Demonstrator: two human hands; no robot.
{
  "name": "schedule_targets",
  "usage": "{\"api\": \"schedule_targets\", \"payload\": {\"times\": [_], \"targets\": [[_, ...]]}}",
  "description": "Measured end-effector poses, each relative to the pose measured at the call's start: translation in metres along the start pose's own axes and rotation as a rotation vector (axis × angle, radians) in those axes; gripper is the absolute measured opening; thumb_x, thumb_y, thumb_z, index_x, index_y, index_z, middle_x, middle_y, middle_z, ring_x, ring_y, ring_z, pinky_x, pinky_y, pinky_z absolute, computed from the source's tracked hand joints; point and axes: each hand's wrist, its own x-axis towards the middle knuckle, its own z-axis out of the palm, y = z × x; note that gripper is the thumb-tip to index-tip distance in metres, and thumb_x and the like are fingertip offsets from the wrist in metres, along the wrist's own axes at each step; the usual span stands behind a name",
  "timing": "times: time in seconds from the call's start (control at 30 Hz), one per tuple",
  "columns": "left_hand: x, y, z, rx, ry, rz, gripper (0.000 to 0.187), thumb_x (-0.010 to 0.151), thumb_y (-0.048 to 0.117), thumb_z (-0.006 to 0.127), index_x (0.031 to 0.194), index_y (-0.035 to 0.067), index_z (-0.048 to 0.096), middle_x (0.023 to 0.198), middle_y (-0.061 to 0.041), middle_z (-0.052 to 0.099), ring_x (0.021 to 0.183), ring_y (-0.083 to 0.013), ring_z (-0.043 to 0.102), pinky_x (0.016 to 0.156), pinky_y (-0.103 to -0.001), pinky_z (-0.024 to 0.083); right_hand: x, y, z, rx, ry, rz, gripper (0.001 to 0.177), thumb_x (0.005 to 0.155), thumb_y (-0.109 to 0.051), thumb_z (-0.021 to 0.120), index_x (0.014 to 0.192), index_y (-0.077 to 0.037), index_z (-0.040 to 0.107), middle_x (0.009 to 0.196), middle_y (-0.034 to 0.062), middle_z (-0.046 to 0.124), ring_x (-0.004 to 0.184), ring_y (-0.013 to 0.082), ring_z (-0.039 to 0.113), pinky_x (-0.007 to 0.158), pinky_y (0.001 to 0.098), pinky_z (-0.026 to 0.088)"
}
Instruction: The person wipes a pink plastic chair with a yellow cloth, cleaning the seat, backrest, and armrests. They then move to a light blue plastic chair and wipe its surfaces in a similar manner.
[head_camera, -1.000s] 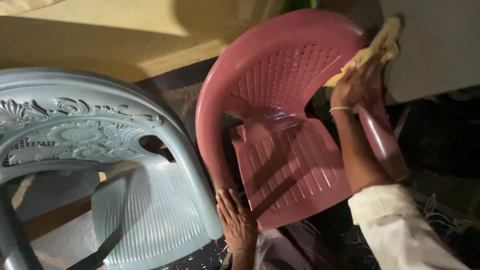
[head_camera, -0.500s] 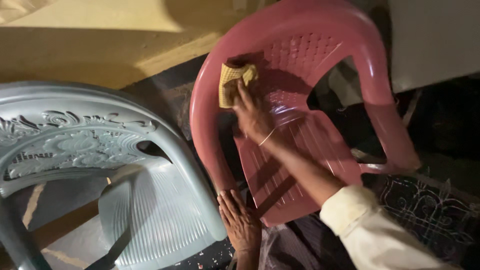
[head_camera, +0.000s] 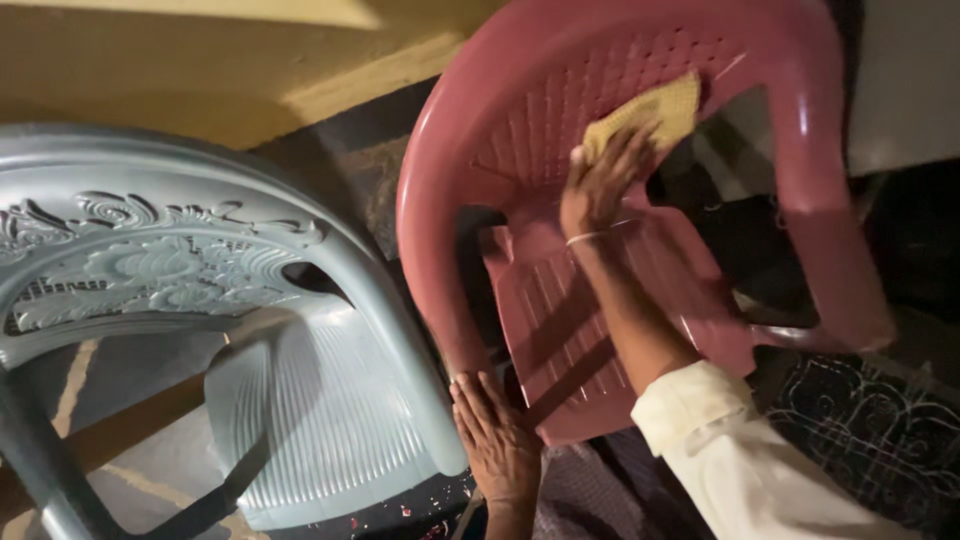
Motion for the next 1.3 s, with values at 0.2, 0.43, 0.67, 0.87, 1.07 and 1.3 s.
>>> {"api": "schedule_targets", "payload": {"times": [0.2,0.43,0.67,0.87,1.07,1.3], "targets": [[0.003,0.002,0.001,0.048,-0.02,-0.023,0.073,0.09,0.02,0.052,0.151,-0.011,0.028,0.158,-0.036,0.025,0.148,-0.0486,0.025,0.12,-0.054,0.023,-0.157,0.033,0.085,0.148,-0.317,-0.306,0.065,0.112,-0.035,0.042,0.16,0.006,0.027,0.17,0.0306,0.011,0.157,0.0453,0.02,0.126,0.0507,0.033],[0.003,0.001,-0.002,0.022,0.022,0.001,0.07,0.093,0.02,0.051,0.151,-0.012,0.028,0.158,-0.036,0.026,0.148,-0.0489,0.026,0.121,-0.054,0.024,-0.132,0.114,0.037,-0.198,-0.531,-0.624,0.067,0.106,-0.038,0.046,0.159,0.002,0.033,0.168,0.025,0.022,0.155,0.0416,0.025,0.125,0.0491,0.031],[-0.001,-0.002,0.001,0.012,0.005,0.006,0.073,0.09,0.02,0.051,0.151,-0.012,0.026,0.157,-0.037,0.025,0.147,-0.0512,0.026,0.119,-0.056,0.024,-0.043,0.192,-0.019,-0.568,-0.399,-0.662,0.069,0.099,-0.04,0.051,0.157,-0.003,0.039,0.167,0.0195,0.032,0.154,0.0378,0.03,0.124,0.0475,0.029],[0.003,0.001,0.002,0.048,0.08,0.008,0.069,0.092,0.02,0.05,0.151,-0.008,0.03,0.158,-0.035,0.029,0.147,-0.0495,0.03,0.12,-0.054,0.028,-0.084,0.219,-0.061,-0.837,-0.474,-0.566,0.078,0.093,-0.051,0.055,0.155,-0.006,0.041,0.165,0.0194,0.032,0.151,0.04,0.029,0.123,0.0484,0.026],[-0.002,0.003,0.001,0.068,0.11,0.015,0.066,0.094,0.021,0.051,0.151,-0.008,0.032,0.156,-0.035,0.032,0.145,-0.05,0.034,0.118,-0.055,0.032,-0.13,0.191,-0.023,-0.426,-0.367,-0.337,0.069,0.09,-0.049,0.058,0.145,-0.008,0.049,0.158,0.019,0.04,0.147,0.0402,0.034,0.12,0.0517,0.027],[0.001,0.005,-0.002,0.105,0.087,-0.004,0.067,0.096,0.023,0.052,0.151,-0.008,0.031,0.157,-0.035,0.031,0.145,-0.0501,0.035,0.118,-0.055,0.033,-0.178,0.06,-0.006,-0.023,-0.44,-0.433,0.053,0.087,-0.041,0.06,0.131,-0.012,0.06,0.151,0.0175,0.048,0.141,0.0384,0.04,0.118,0.0516,0.028]]}}
